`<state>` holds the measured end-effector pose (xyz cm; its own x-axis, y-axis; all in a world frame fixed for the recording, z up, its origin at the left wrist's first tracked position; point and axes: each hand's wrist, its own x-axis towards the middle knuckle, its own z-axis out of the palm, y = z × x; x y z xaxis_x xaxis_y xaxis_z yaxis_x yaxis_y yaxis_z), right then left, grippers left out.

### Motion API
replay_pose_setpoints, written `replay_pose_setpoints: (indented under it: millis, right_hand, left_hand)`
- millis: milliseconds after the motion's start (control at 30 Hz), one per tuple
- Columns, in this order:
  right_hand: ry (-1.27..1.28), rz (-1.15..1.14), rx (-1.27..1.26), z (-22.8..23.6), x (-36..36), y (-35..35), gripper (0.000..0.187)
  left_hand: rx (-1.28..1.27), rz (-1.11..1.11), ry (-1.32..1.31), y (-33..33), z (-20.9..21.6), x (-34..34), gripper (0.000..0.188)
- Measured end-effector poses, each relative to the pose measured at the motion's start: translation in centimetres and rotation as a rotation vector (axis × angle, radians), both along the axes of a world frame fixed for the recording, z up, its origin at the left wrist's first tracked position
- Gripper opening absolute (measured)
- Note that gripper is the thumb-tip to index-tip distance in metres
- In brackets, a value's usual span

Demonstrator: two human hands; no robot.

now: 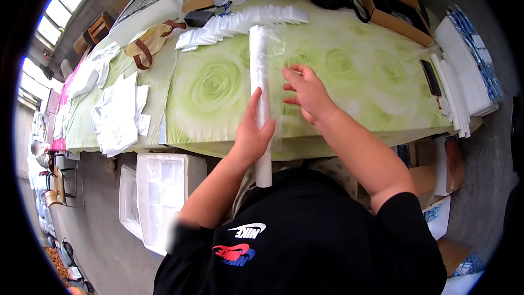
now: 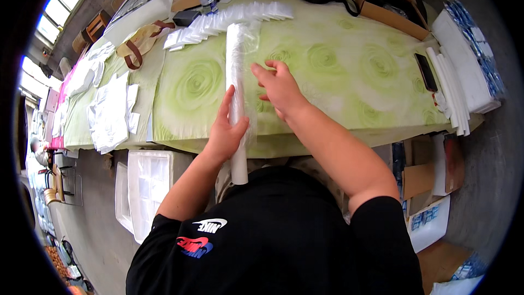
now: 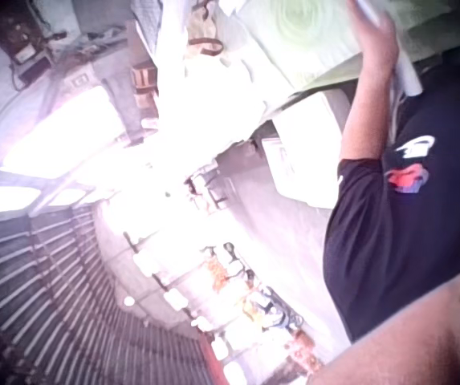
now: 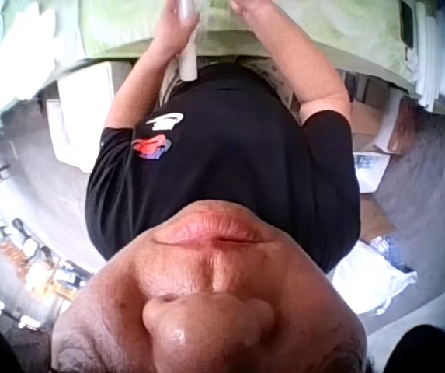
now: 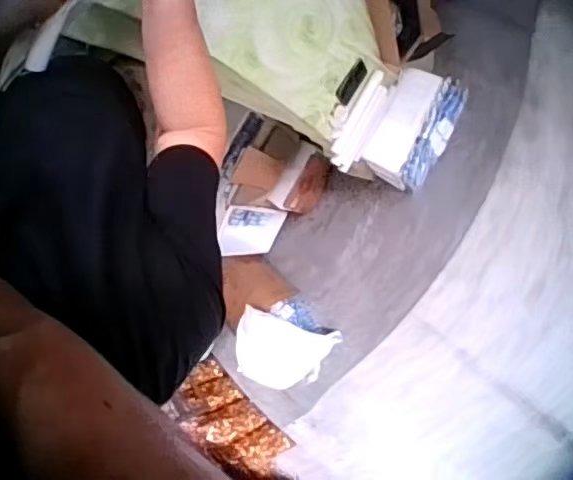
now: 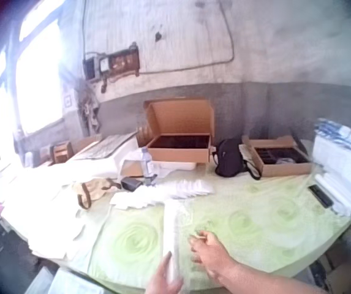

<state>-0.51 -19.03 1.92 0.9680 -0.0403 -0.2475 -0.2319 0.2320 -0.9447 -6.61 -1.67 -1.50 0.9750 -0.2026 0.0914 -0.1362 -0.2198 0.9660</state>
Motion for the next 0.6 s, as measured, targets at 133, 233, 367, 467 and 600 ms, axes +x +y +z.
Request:
replay_pose_setpoints:
  millis: [133, 233, 367, 467, 600]
  right_hand:
    - [-0.004, -0.016, -0.114, 0.9, 3.4, 1.2, 0.039]
    - [-0.146, -0.056, -0.066, -2.8, 6.4, 0.4, 0.033]
    - [-0.18, -0.186, 0.14, -3.7, 5.7, 2.2, 0.03]
    - [-0.154, -0.227, 0.308, -2.7, 5.2, 2.8, 0.03]
    - [-0.239, -0.159, 0.346, -4.0, 7.6, 0.6, 0.032]
  left_hand:
    - [0.081, -0.063, -0.039, -0.1, 0.9, -1.3, 0.078]
    - [0.068, -0.069, -0.067, 0.0, -0.2, -1.8, 0.077]
    - [-0.079, -0.084, -0.025, 0.3, -1.0, -2.1, 0.081]
    - [-0.138, -0.101, -0.035, 0.2, -1.3, -2.1, 0.083]
    - [-0.083, -0.16, -0.016, 0.1, -1.0, -2.1, 0.087]
